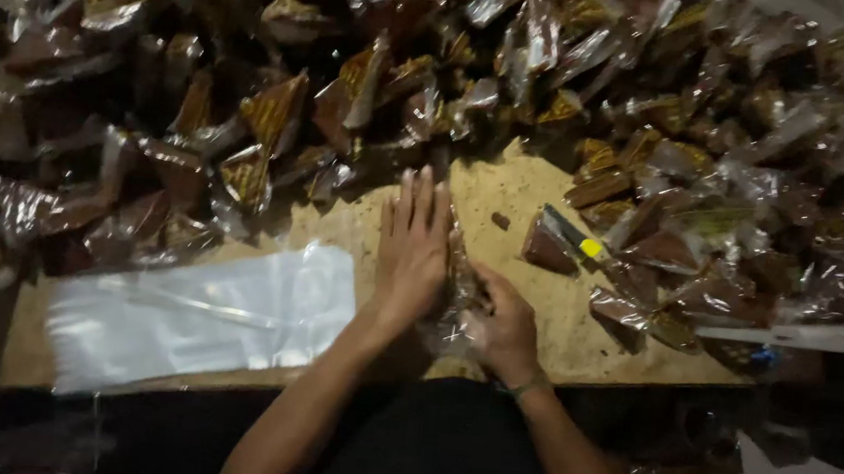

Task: Packaging small wrapped snacks into a plastic sleeve and sealing it with a lighter

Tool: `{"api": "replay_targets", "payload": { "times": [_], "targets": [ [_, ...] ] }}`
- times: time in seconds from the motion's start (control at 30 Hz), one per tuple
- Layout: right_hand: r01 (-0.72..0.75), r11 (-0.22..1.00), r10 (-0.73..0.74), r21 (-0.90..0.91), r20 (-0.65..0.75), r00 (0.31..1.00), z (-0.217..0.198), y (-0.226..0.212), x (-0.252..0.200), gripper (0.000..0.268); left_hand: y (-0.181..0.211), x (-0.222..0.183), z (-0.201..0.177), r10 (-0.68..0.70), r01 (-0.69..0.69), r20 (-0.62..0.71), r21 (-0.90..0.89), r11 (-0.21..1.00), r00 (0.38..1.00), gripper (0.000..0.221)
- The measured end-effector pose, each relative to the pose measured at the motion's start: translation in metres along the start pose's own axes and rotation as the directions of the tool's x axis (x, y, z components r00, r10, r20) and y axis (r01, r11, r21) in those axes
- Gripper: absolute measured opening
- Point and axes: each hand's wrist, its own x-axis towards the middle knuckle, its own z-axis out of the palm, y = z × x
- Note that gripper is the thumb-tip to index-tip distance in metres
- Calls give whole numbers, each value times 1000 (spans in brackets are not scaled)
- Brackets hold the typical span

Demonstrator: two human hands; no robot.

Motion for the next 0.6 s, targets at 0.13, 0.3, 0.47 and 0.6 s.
{"api": "replay_targets", "payload": {
  "times": [0.13,0.3,0.47,0.6],
  "targets": [
    [63,987,-59,-147,35,998,-1,-12,22,58,11,2,-12,-52,62,146,-63,996,988,67],
    [142,973,-137,-182,42,990,15,-11,47,71,-15,28,-9,14,-16,63,39,999,998,72],
    [158,973,-159,-166,9,987,28,1,66,72,-35,44,1,64,-66,26,104,992,998,67],
    [141,959,-126,-246,76,989,24,-12,61,74,-1,18,-23,21,-24,61,52,998,998,63]
  ]
}}
